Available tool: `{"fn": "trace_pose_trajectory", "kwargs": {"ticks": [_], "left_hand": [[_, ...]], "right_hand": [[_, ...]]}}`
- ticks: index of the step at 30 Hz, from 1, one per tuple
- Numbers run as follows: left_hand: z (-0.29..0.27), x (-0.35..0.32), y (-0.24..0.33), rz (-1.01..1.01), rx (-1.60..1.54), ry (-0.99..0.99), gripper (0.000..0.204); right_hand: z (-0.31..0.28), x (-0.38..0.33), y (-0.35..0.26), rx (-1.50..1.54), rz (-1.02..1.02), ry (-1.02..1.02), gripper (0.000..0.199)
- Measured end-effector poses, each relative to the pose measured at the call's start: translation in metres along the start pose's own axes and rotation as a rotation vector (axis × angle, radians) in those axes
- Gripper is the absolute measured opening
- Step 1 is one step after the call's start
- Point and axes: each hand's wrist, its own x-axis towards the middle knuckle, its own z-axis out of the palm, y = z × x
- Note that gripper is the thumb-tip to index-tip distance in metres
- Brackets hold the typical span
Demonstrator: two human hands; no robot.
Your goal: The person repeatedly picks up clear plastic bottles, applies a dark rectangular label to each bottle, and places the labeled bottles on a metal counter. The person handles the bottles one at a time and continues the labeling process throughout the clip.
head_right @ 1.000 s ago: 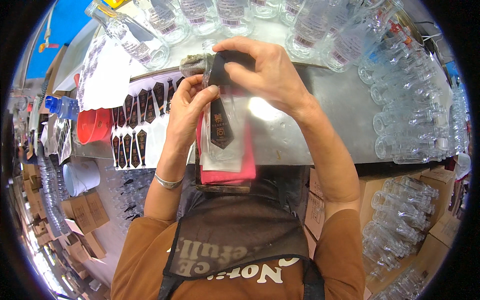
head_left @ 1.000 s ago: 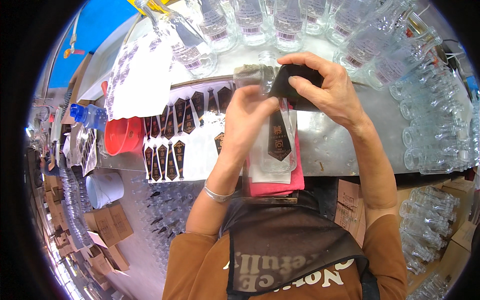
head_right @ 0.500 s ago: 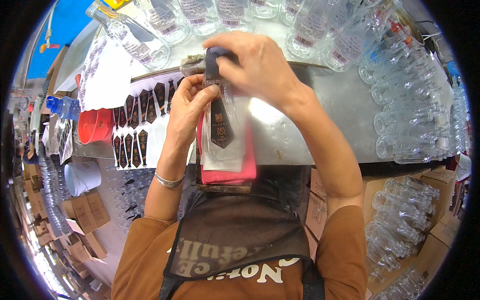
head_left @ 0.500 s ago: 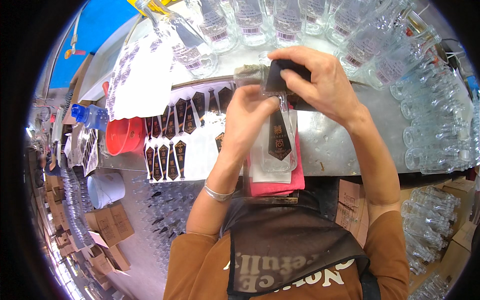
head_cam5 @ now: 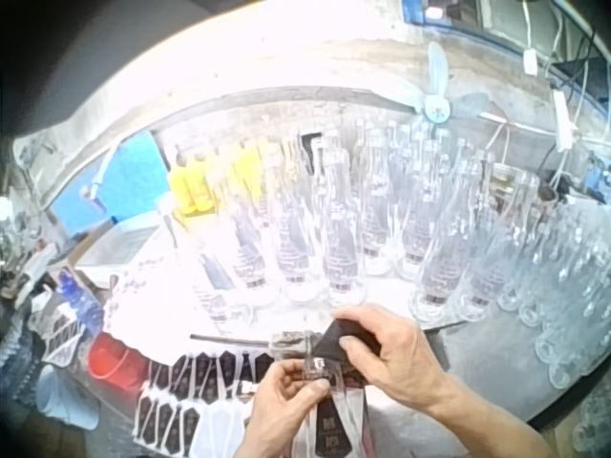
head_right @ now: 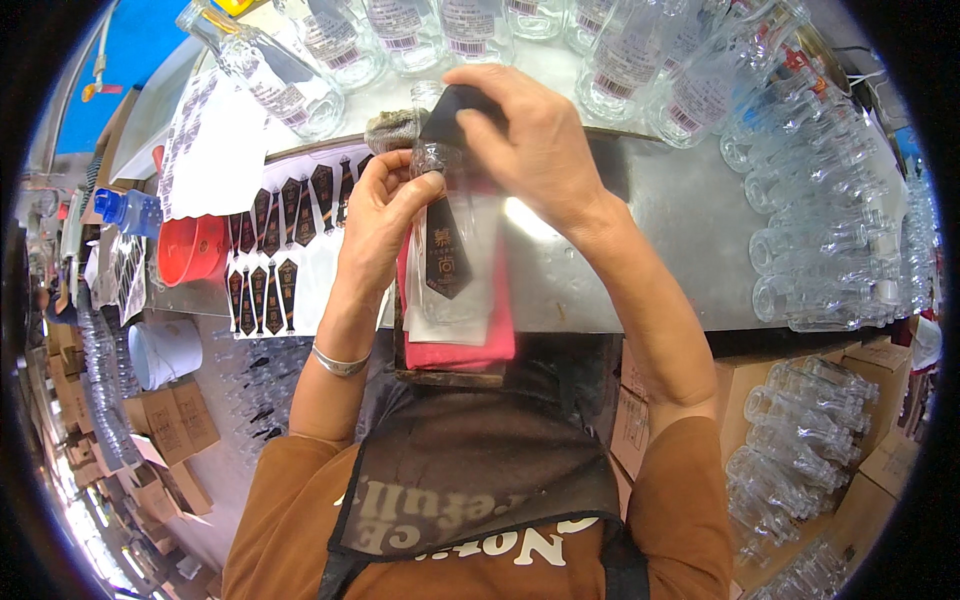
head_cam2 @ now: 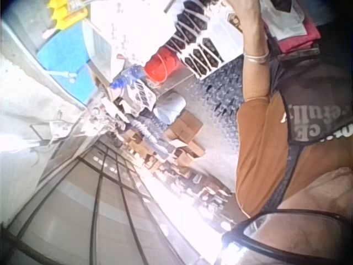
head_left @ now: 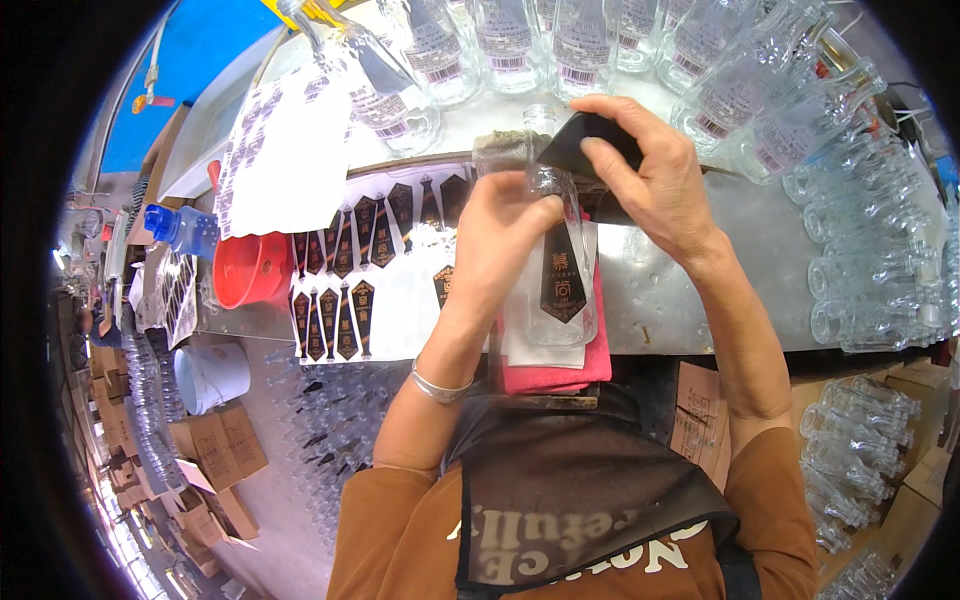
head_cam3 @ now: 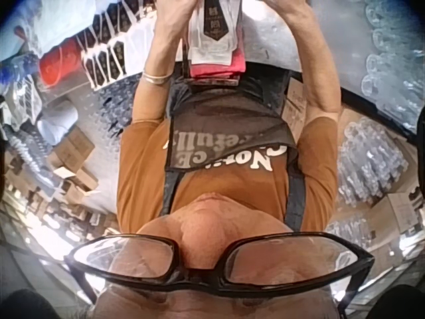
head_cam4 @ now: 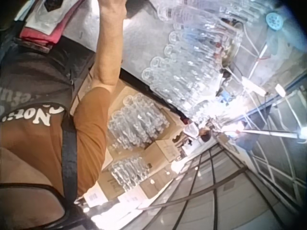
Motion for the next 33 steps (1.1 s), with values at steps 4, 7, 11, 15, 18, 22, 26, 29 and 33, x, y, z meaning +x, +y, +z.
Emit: {"fn": "trace_pose_trajectory", "kwargs": {"ticks": [4,7,11,15,18,22,26,29,33], "left_hand": [[-0.001,0.001,-0.003,0.003,-0.021,0.022,0.046],[0.001,0.0,-0.001,-0.002,-0.028,0.012,0.045],[0.0,0.002,-0.005,0.001,0.011,0.018,0.045],[-0.001,0.003,-0.008,0.011,0.038,0.028,0.046],[0.0,0.003,-0.007,0.02,-0.003,0.011,0.047],[-0.003,0.005,-0.009,-0.004,0.022,0.008,0.06],[-0.003,0.003,-0.01,0.017,0.007,-0.004,0.052],[-0.009,-0.005,-0.014,-0.031,-0.139,-0.024,0.047],[-0.022,-0.022,-0.014,-0.027,-0.313,-0.009,0.05]], "right_hand": [[0.0,-0.013,-0.011,0.147,0.104,-0.068,0.03],[0.004,-0.015,0.0,0.022,0.033,-0.022,0.031],[0.003,-0.01,0.006,-0.076,0.0,0.02,0.03],[-0.007,0.001,0.0,0.062,-0.037,-0.117,0.031],[-0.009,0.019,-0.011,-0.163,-0.206,-0.277,0.032],[-0.007,0.037,-0.009,-0.323,-0.223,-0.283,0.031],[-0.003,0.032,-0.006,-0.195,-0.277,-0.086,0.029],[-0.01,0.013,-0.023,-0.153,-0.324,-0.1,0.026],[-0.007,-0.024,-0.038,-0.175,-0.465,-0.274,0.025]]}}
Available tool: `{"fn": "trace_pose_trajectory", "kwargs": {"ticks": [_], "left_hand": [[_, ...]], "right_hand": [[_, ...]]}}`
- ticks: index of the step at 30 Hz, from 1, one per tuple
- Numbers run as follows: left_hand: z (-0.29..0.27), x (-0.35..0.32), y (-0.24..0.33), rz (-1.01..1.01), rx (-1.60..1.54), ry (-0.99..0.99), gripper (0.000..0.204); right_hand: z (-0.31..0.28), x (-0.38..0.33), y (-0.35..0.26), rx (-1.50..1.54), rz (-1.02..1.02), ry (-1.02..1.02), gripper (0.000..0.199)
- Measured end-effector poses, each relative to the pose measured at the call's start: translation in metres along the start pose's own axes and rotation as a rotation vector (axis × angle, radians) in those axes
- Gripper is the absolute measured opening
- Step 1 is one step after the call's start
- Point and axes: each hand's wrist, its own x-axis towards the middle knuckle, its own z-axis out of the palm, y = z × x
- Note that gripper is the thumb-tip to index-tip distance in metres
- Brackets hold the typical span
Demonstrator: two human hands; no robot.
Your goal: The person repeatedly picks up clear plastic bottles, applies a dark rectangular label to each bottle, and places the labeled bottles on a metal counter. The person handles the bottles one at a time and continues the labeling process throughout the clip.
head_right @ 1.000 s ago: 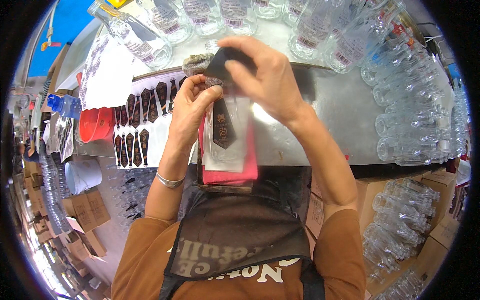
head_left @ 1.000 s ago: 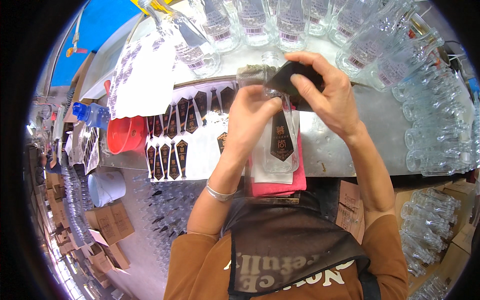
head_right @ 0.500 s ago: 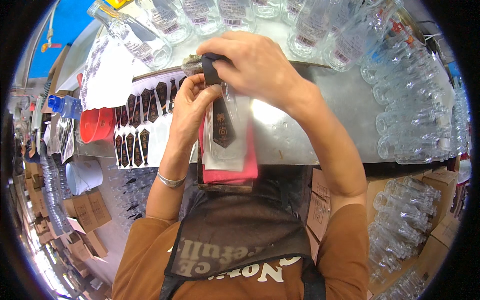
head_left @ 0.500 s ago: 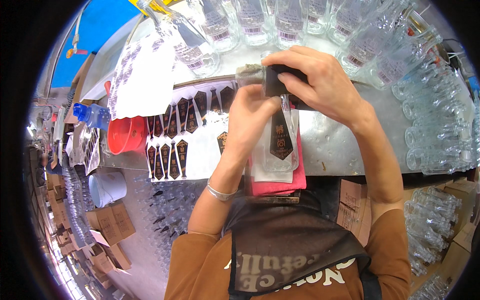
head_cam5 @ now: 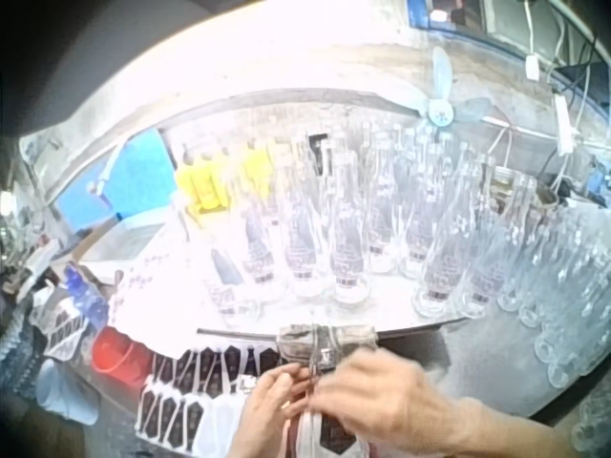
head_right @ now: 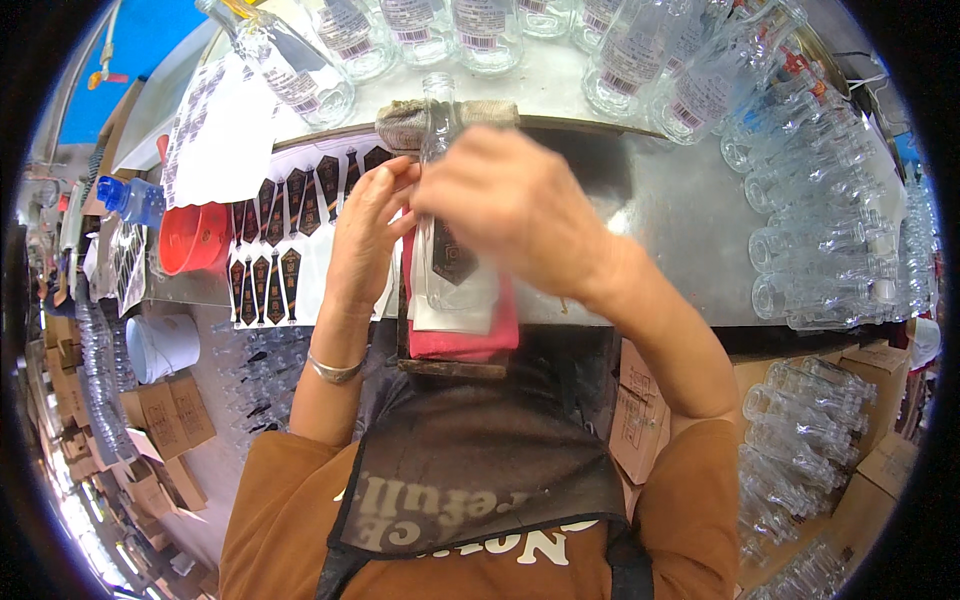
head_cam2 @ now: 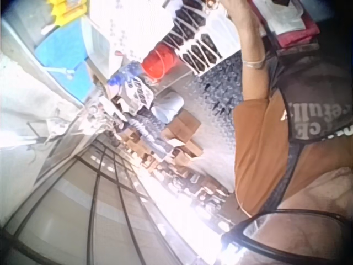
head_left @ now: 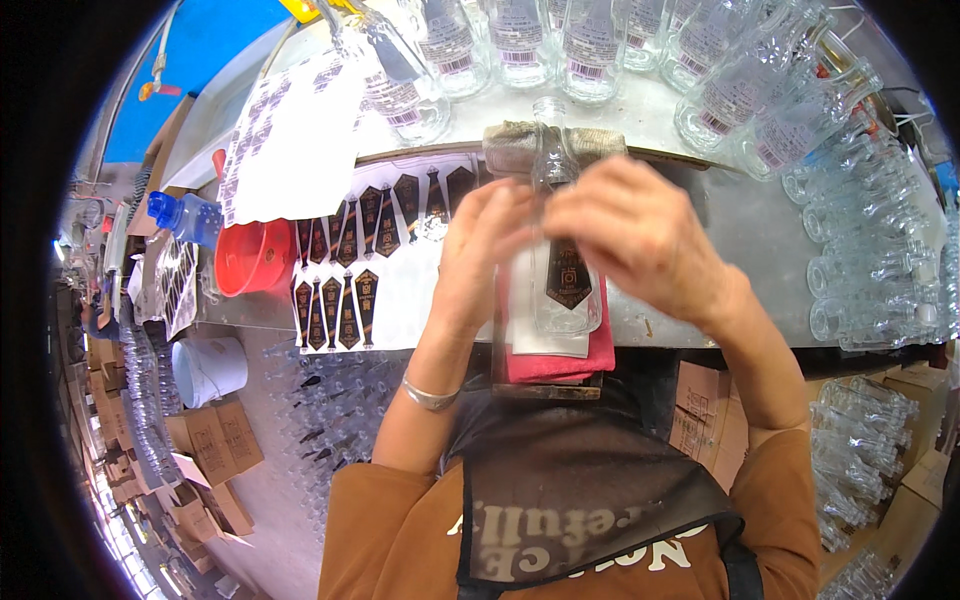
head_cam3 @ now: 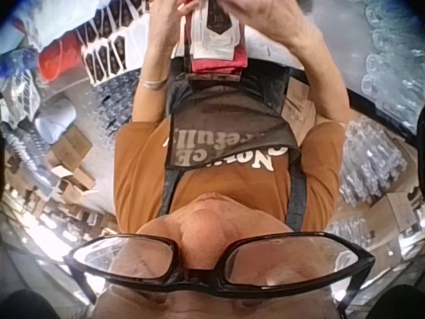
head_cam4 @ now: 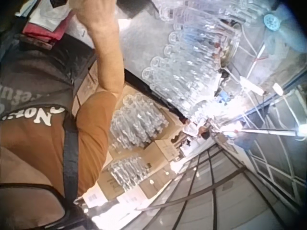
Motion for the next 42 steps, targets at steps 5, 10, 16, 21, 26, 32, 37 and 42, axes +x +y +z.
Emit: {"fn": "trace_pose_trajectory", "kwargs": {"ticks": [5,10,16,21,26,32,37,42], "left_hand": [[-0.014,-0.008,0.002,0.022,0.05,0.064,0.048],[-0.023,-0.014,-0.001,0.006,0.09,0.078,0.046],[-0.013,-0.022,-0.004,0.013,0.09,0.053,0.048],[-0.021,-0.039,0.0,-0.067,0.07,-0.094,0.043],[-0.019,-0.046,0.001,-0.069,0.055,-0.091,0.046],[-0.019,-0.044,-0.002,-0.057,0.074,-0.077,0.045],[-0.015,-0.043,-0.001,0.0,0.138,-0.1,0.044],[-0.01,-0.046,-0.019,0.295,0.56,-0.04,0.056]], "right_hand": [[-0.004,-0.002,-0.021,0.097,0.064,0.014,0.027],[-0.009,-0.02,-0.019,0.287,0.144,-0.085,0.03],[-0.006,-0.019,0.0,0.229,0.283,0.084,0.029],[-0.01,-0.065,-0.048,0.374,0.222,-0.113,0.035],[-0.002,-0.028,-0.044,0.103,0.178,0.14,0.032],[0.014,-0.047,-0.089,0.115,0.111,-0.158,0.031],[0.015,-0.059,-0.078,0.094,0.122,-0.002,0.033],[0.013,-0.079,-0.062,0.052,0.212,0.153,0.039]]}}
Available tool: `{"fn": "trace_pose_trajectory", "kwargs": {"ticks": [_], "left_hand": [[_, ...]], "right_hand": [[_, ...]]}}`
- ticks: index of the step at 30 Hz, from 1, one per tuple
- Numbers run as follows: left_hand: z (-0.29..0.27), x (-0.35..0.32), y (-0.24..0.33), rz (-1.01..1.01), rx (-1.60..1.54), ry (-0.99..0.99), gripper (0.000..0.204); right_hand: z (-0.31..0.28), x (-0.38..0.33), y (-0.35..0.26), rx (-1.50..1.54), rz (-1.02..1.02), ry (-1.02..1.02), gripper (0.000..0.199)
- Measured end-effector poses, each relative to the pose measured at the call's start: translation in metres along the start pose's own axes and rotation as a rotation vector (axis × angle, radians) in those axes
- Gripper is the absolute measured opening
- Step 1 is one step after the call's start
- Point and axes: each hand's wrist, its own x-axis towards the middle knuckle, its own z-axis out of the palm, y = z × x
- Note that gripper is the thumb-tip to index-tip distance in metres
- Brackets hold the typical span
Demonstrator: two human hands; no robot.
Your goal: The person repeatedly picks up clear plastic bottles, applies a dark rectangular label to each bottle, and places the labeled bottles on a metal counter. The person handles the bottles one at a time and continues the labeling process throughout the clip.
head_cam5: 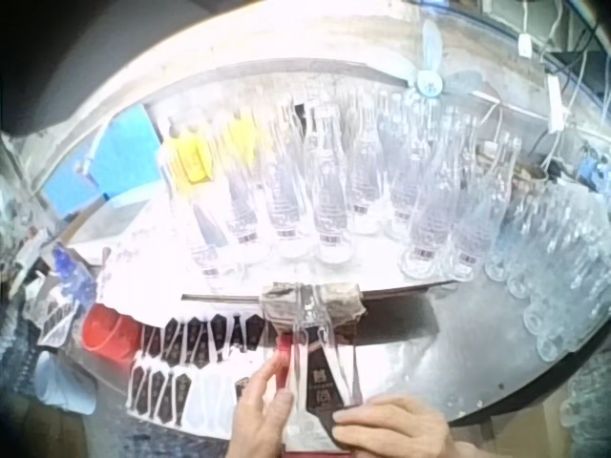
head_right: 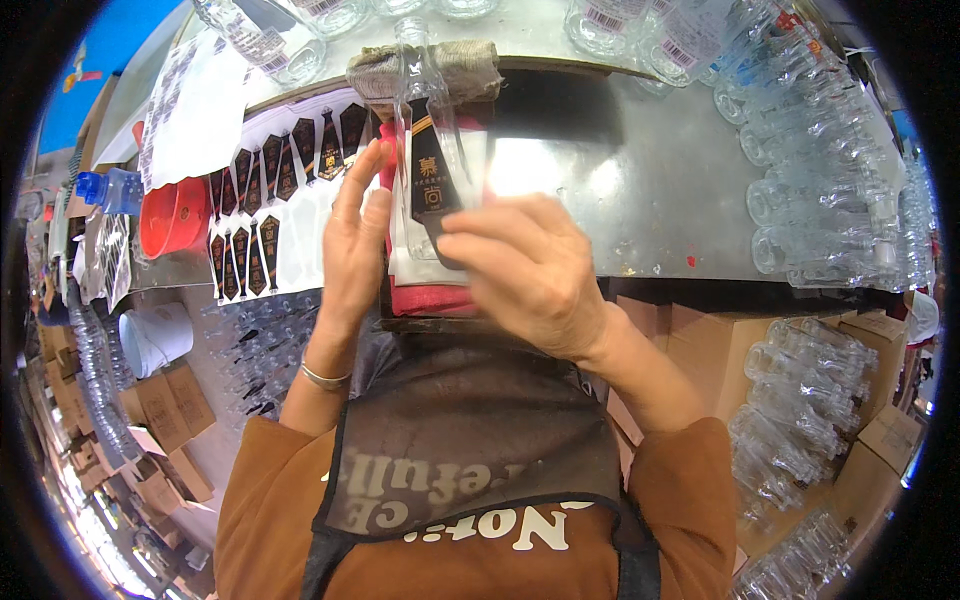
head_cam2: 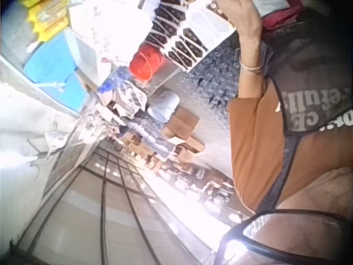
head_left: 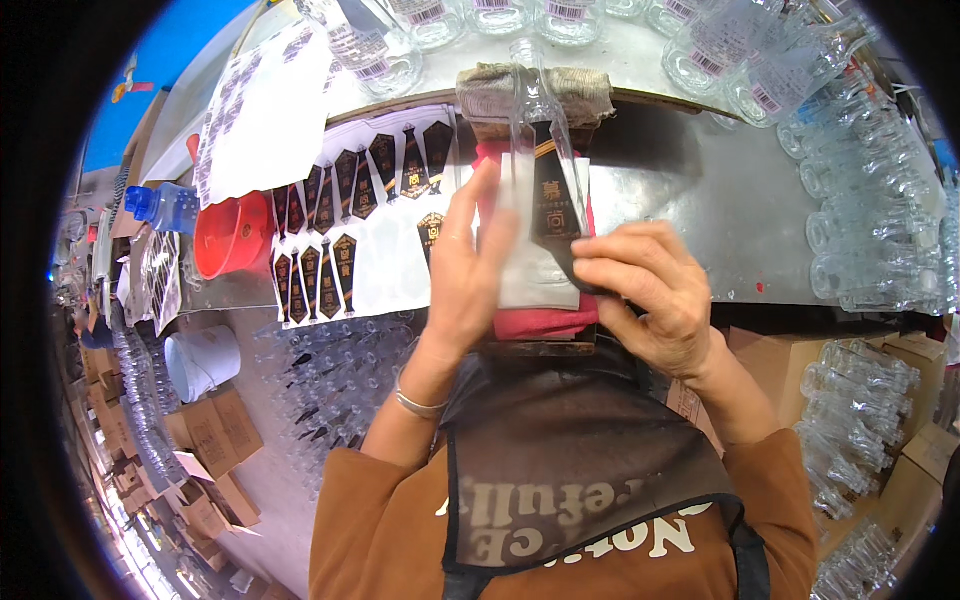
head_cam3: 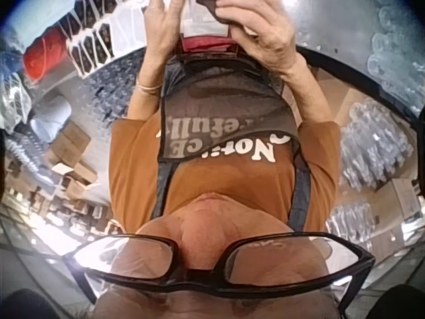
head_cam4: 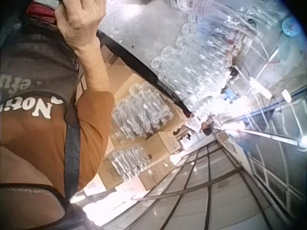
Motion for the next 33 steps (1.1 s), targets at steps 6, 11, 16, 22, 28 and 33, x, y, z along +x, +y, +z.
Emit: {"fn": "trace_pose_trajectory", "kwargs": {"ticks": [6,11,16,22,28,33], "left_hand": [[0.021,-0.012,-0.02,0.14,0.118,-0.002,0.063],[0.02,-0.013,-0.017,0.119,0.141,-0.012,0.061],[0.021,-0.013,-0.015,0.093,0.071,-0.022,0.06],[0.015,-0.014,-0.008,0.116,0.082,-0.043,0.058],[0.021,-0.012,-0.013,0.041,0.011,-0.012,0.057],[0.022,-0.012,-0.01,0.014,-0.022,-0.021,0.058]], "right_hand": [[-0.022,-0.017,-0.014,0.364,0.409,-0.115,0.03],[-0.014,0.006,0.021,0.456,0.629,0.011,0.03],[0.0,0.034,0.05,0.269,0.47,0.074,0.029],[-0.005,0.025,0.049,0.822,0.79,0.175,0.026],[0.013,0.007,0.026,0.499,0.889,-0.214,0.037],[0.016,0.006,0.035,0.487,0.941,-0.235,0.036]]}}
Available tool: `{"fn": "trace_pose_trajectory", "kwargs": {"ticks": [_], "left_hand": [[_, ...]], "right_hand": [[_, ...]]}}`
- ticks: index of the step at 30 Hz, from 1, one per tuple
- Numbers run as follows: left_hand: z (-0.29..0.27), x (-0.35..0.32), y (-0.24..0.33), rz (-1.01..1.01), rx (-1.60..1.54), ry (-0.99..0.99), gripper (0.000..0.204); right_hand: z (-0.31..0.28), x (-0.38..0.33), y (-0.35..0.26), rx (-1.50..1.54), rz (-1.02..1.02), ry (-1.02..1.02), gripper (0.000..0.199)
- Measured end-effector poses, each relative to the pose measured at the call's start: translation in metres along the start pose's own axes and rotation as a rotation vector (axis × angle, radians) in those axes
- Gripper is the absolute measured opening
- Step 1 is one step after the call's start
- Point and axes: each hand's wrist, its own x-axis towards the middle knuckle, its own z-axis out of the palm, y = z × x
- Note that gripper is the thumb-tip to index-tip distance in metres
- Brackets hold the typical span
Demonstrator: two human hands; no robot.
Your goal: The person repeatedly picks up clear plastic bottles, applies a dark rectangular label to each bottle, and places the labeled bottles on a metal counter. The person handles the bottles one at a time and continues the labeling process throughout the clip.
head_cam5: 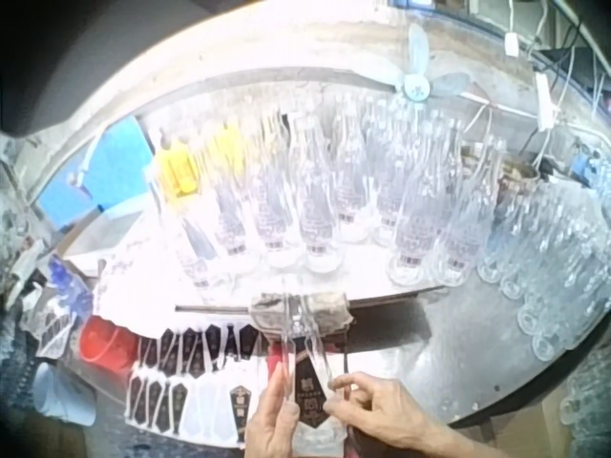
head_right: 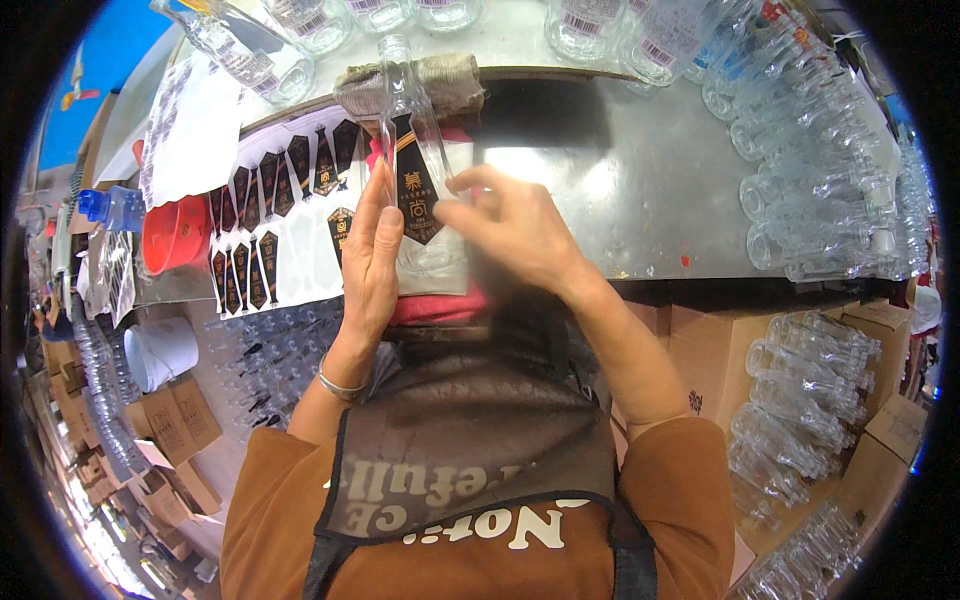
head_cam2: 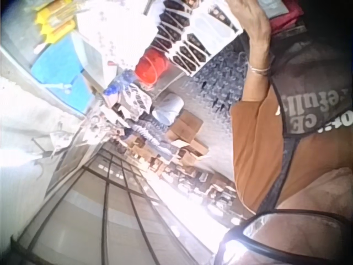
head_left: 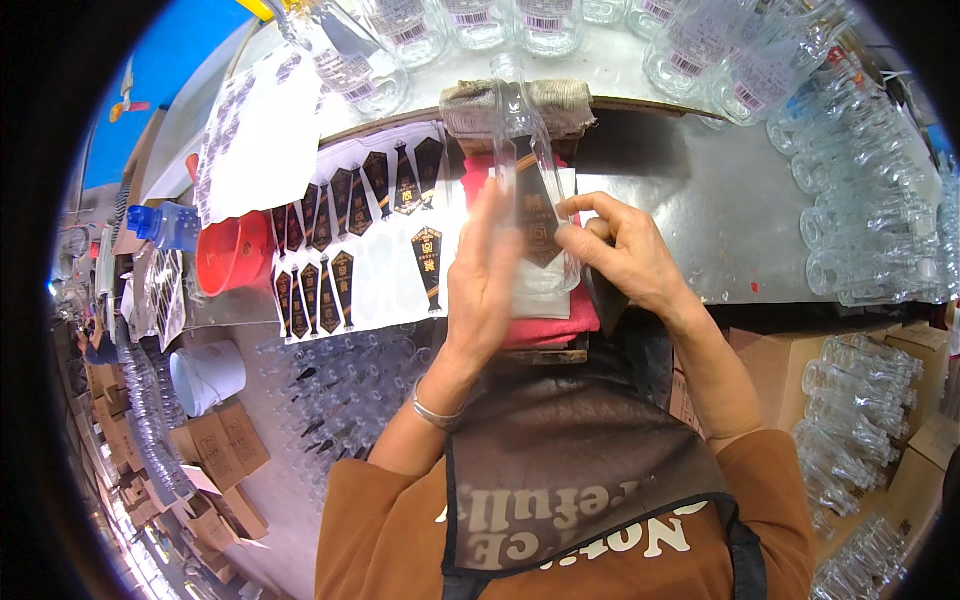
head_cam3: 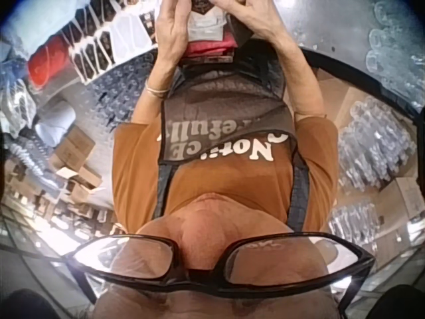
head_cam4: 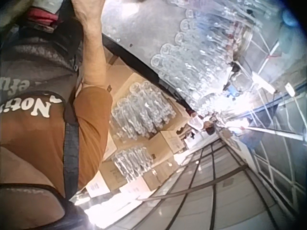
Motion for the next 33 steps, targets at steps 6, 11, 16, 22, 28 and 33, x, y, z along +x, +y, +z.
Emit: {"fn": "trace_pose_trajectory", "kwargs": {"ticks": [6,11,16,22,28,33], "left_hand": [[-0.005,0.001,-0.012,-0.017,-0.168,-0.003,0.052],[-0.008,0.003,0.001,-0.034,-0.181,-0.025,0.049],[-0.018,0.007,0.006,-0.067,-0.14,0.05,0.048],[-0.02,0.052,0.018,-0.071,-0.146,0.041,0.054],[-0.007,0.082,0.01,-0.124,-0.094,0.076,0.042],[0.005,0.083,0.008,-0.162,-0.234,0.123,0.042]], "right_hand": [[-0.016,-0.008,-0.022,0.435,-0.061,0.083,0.036],[-0.01,0.028,-0.054,-0.42,-0.781,0.213,0.028],[-0.017,0.057,-0.083,-0.573,-0.9,0.148,0.03],[-0.034,0.072,-0.082,-0.354,-0.744,0.275,0.028],[-0.034,0.069,-0.053,0.053,-0.508,0.394,0.021],[-0.03,0.063,-0.027,0.129,-0.247,0.143,0.033]]}}
